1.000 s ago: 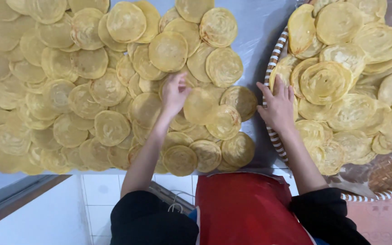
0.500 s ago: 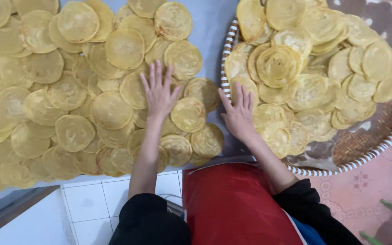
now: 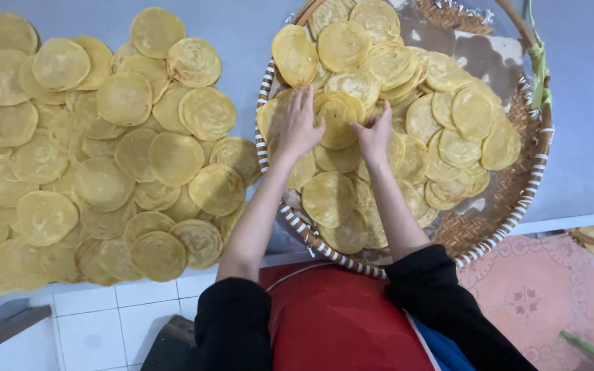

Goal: Arrange and stack yellow circular food disks on a table and into a basket.

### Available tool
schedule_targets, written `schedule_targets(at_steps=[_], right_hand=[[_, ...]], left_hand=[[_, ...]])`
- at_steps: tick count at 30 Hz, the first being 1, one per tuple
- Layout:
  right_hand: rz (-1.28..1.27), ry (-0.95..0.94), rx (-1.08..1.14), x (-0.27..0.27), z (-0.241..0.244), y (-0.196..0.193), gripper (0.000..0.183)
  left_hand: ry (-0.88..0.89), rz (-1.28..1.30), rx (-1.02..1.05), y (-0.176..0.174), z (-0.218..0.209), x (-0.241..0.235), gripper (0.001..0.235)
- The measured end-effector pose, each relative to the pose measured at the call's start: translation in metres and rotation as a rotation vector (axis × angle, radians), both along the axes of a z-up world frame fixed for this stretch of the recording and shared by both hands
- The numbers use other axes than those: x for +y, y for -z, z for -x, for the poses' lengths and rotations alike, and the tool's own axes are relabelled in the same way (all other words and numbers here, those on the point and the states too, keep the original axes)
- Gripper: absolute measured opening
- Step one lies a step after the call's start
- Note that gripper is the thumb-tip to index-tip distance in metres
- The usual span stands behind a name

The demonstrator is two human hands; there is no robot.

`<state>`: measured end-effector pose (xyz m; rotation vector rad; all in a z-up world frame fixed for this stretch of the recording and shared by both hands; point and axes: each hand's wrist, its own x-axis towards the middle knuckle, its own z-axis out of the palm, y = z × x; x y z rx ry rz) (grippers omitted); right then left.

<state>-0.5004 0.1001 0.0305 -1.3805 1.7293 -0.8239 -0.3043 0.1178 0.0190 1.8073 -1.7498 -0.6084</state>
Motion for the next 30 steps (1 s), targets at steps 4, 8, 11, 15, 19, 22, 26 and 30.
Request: schedule_targets(at_steps=[4,8,11,15,19,22,26,30], right_hand=[[-0.091,-0.008,-0.378,-0.035,0.009,0.009,0.08],[-0.242,0.108,-0.701,-0.057,0.004,0.012,0.057],[-0.328,0.075,-0.783,-0.054,-0.014,-0.019,0.041],[-0.141,-0.284,-0.482,-0.043,-0.034,-0.03,0.029],[0.386,-0.503,-0.009,-0.013,-0.065,-0.096,0.031],[0.279,-0.539,-0.337,0.013,-0.103,-0.162,0.032],[0.148,-0.592,-0.543,-0.001,-0.174,-0.155,0.043],[0.47,-0.481,-0.086,-0.003,-0.194,-0.081,0.052]], left_hand=[[-0.03,-0.457,0.07,-0.009,0.004,-0.046,0.116],[-0.03,-0.491,0.025,-0.017,-0.004,-0.035,0.101],[-0.115,-0.324,0.157,-0.014,-0.008,-0.006,0.087],[-0.24,-0.138,0.255,-0.057,-0.007,0.069,0.075],[-0.336,0.038,0.413,-0.034,-0.036,0.13,0.063],[-0.259,0.076,0.841,-0.044,-0.092,0.181,0.05],[-0.269,-0.209,1.312,-0.065,-0.15,0.239,0.07],[-0.276,-0.371,1.06,-0.021,-0.137,0.26,0.063]])
